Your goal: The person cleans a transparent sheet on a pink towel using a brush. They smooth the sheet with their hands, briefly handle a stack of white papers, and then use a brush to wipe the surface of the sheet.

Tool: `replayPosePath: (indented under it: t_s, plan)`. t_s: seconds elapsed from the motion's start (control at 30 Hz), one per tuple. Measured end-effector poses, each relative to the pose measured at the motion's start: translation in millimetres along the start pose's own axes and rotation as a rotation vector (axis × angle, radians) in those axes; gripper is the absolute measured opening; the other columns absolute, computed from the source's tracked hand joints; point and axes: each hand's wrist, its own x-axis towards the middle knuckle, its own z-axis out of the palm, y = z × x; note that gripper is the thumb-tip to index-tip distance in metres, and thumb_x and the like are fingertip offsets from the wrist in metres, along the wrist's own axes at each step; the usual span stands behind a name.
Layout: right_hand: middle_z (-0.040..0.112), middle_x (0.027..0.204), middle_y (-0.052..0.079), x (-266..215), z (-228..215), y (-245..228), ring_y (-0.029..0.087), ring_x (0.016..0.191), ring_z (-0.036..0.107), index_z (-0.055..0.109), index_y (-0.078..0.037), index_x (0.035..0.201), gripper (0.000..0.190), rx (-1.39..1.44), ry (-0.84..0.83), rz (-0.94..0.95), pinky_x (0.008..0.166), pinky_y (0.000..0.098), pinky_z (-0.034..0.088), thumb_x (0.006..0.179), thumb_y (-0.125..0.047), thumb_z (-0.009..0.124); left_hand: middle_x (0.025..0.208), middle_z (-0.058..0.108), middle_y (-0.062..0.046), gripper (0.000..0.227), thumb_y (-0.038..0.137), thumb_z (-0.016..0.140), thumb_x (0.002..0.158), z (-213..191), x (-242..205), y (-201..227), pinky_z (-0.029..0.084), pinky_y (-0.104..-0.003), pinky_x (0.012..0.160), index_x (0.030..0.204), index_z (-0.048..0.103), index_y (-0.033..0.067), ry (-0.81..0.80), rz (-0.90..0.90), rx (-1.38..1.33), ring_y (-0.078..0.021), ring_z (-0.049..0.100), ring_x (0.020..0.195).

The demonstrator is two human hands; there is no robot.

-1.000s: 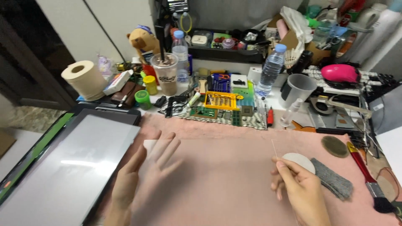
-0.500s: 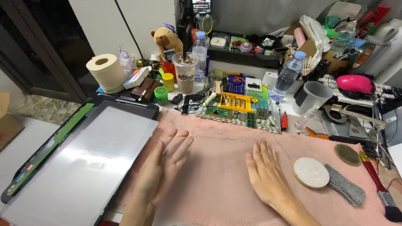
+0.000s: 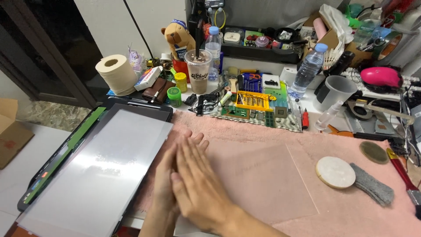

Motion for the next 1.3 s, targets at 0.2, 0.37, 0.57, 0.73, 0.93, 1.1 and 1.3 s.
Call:
replayPosePath:
  t_s: [0.2, 0.37, 0.57, 0.73, 0.93, 1.1, 1.3]
  plan:
    - [0.014, 0.191, 0.032, -6.6, -13.9, -10.7, 0.039, 0.18, 0.009, 0.021, 0.011, 0.178, 0.071, 0.077, -0.028, -0.191, 0.145, 0.0501, 0.002, 0.12, -0.03, 0.03, 0.177, 0.066, -0.024, 0.062, 0.027, 0.037, 0.112, 1.7, -0.2, 5.6, 0.042, -0.043, 0.137, 0.165, 0.063, 0.0078, 0.026, 0.01, 0.057, -0.0363, 0.061, 0.165]
    - [0.015, 0.191, 0.032, -9.3, -16.6, -6.3, 0.039, 0.18, 0.01, 0.021, 0.009, 0.178, 0.071, 0.061, -0.023, -0.184, 0.145, 0.0503, 0.004, 0.119, -0.029, 0.031, 0.173, 0.066, -0.027, 0.067, 0.03, 0.039, 0.111, 21.7, -13.4, 7.3, 0.043, -0.044, 0.138, 0.166, 0.06, -0.0029, 0.086, -0.036, -0.002, -0.0356, 0.062, 0.161]
    - [0.016, 0.191, 0.03, -12.3, -17.2, 2.6, 0.039, 0.18, 0.009, 0.019, 0.006, 0.18, 0.071, 0.01, 0.016, -0.174, 0.146, 0.0518, 0.0, 0.12, -0.03, 0.03, 0.166, 0.07, -0.026, 0.068, 0.041, 0.044, 0.111, 24.0, -16.0, 3.4, 0.043, -0.04, 0.138, 0.158, 0.064, -0.0048, 0.119, -0.061, 0.024, -0.0306, 0.064, 0.158]
    - [-0.001, 0.195, 0.02, -24.5, -37.7, 12.7, 0.031, 0.181, -0.001, 0.002, -0.008, 0.184, 0.073, -0.052, -0.029, -0.06, 0.143, 0.0469, -0.006, 0.12, -0.037, 0.024, 0.179, 0.061, -0.019, 0.066, 0.035, 0.044, 0.113, -23.1, 19.1, -23.3, 0.033, -0.043, 0.142, 0.168, 0.056, 0.0005, -0.164, 0.025, 0.099, -0.0268, 0.051, 0.17]
    - [0.02, 0.191, 0.023, -64.5, -51.7, 102.8, 0.033, 0.178, 0.017, 0.027, 0.002, 0.18, 0.07, -0.29, 0.027, 0.121, 0.142, 0.0461, 0.008, 0.122, -0.038, 0.028, 0.178, 0.053, -0.031, 0.068, 0.034, 0.05, 0.116, -44.3, 37.8, -33.2, 0.038, -0.049, 0.137, 0.17, 0.048, -0.0081, -0.321, 0.162, 0.11, -0.0406, 0.052, 0.165]
    - [0.001, 0.195, 0.01, -92.6, -96.1, 153.8, 0.024, 0.179, 0.005, 0.011, -0.01, 0.184, 0.078, -0.244, -0.06, 0.594, 0.144, 0.0428, 0.004, 0.119, -0.055, 0.015, 0.176, 0.055, -0.035, 0.066, 0.03, 0.049, 0.116, -36.6, 32.5, -31.3, 0.041, -0.052, 0.137, 0.167, 0.051, -0.0109, -0.258, 0.161, 0.087, -0.0441, 0.056, 0.163]
    - [-0.004, 0.194, 0.016, -98.5, -76.9, 141.4, 0.03, 0.179, -0.003, 0.009, -0.007, 0.182, 0.079, -0.279, -0.046, 0.727, 0.145, 0.0457, -0.001, 0.122, -0.057, 0.014, 0.178, 0.054, -0.033, 0.071, 0.036, 0.054, 0.114, -33.6, 29.1, -28.4, 0.039, -0.051, 0.137, 0.169, 0.048, -0.0089, -0.266, 0.153, 0.058, -0.0424, 0.054, 0.163]
